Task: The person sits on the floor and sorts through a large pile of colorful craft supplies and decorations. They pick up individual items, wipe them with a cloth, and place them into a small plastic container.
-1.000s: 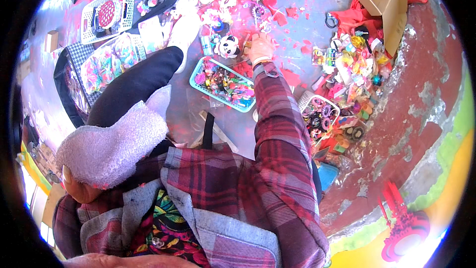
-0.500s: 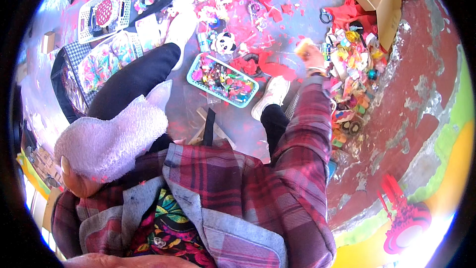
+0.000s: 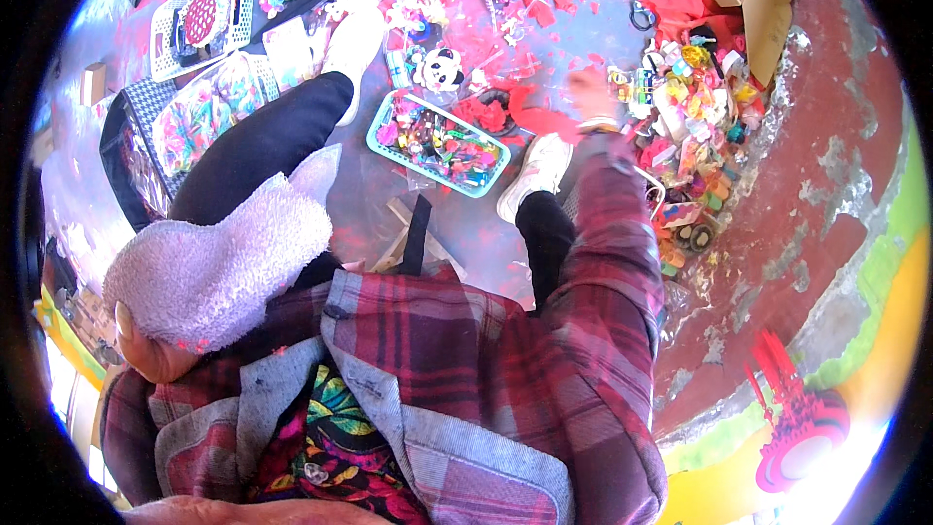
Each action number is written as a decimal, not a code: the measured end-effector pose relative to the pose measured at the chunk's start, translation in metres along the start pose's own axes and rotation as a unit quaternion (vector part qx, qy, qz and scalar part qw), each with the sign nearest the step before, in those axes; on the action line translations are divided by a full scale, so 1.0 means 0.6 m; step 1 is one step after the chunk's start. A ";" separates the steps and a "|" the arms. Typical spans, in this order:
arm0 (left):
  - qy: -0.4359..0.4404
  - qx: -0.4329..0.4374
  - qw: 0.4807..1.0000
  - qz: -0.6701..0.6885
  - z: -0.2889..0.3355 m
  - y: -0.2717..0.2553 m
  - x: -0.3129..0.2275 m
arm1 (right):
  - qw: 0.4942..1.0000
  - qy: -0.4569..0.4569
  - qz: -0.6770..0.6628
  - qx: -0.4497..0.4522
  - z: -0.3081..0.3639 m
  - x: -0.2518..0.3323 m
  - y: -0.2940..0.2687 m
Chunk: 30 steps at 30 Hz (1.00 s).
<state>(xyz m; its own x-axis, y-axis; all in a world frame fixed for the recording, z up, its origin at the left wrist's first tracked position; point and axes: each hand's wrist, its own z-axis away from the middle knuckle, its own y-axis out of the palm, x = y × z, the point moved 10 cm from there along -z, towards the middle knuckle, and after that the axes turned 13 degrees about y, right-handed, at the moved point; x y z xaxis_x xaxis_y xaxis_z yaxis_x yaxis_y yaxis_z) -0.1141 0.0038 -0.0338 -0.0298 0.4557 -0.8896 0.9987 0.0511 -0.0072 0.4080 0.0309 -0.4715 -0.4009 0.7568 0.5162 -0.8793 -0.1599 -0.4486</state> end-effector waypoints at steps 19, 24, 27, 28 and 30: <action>0.004 -0.005 1.000 0.015 -0.017 0.000 0.011 | 0.967 0.021 0.124 0.222 0.039 0.030 0.175; 0.006 -0.019 0.999 0.035 -0.033 0.014 0.026 | 0.977 -0.062 0.191 0.075 0.045 0.095 0.035; 0.055 -0.069 0.996 0.013 -0.063 0.051 0.000 | 0.923 -0.140 0.357 -0.023 0.070 0.129 -0.033; 0.071 -0.102 0.992 0.022 -0.071 0.061 -0.015 | 0.929 -0.131 0.346 -0.024 0.072 0.132 -0.056; -0.158 -0.029 0.966 0.203 -0.059 0.109 0.006 | 0.963 -0.130 0.235 -0.024 0.097 0.158 -0.103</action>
<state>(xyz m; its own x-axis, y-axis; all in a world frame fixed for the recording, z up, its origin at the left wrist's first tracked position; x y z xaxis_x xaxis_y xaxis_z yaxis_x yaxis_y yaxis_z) -0.0505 0.0401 -0.0212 0.3882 0.1556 -0.9084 0.9207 -0.0214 0.3898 0.4095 0.0757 -0.3520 -0.8077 0.4229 0.4109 -0.5750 -0.4107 -0.7075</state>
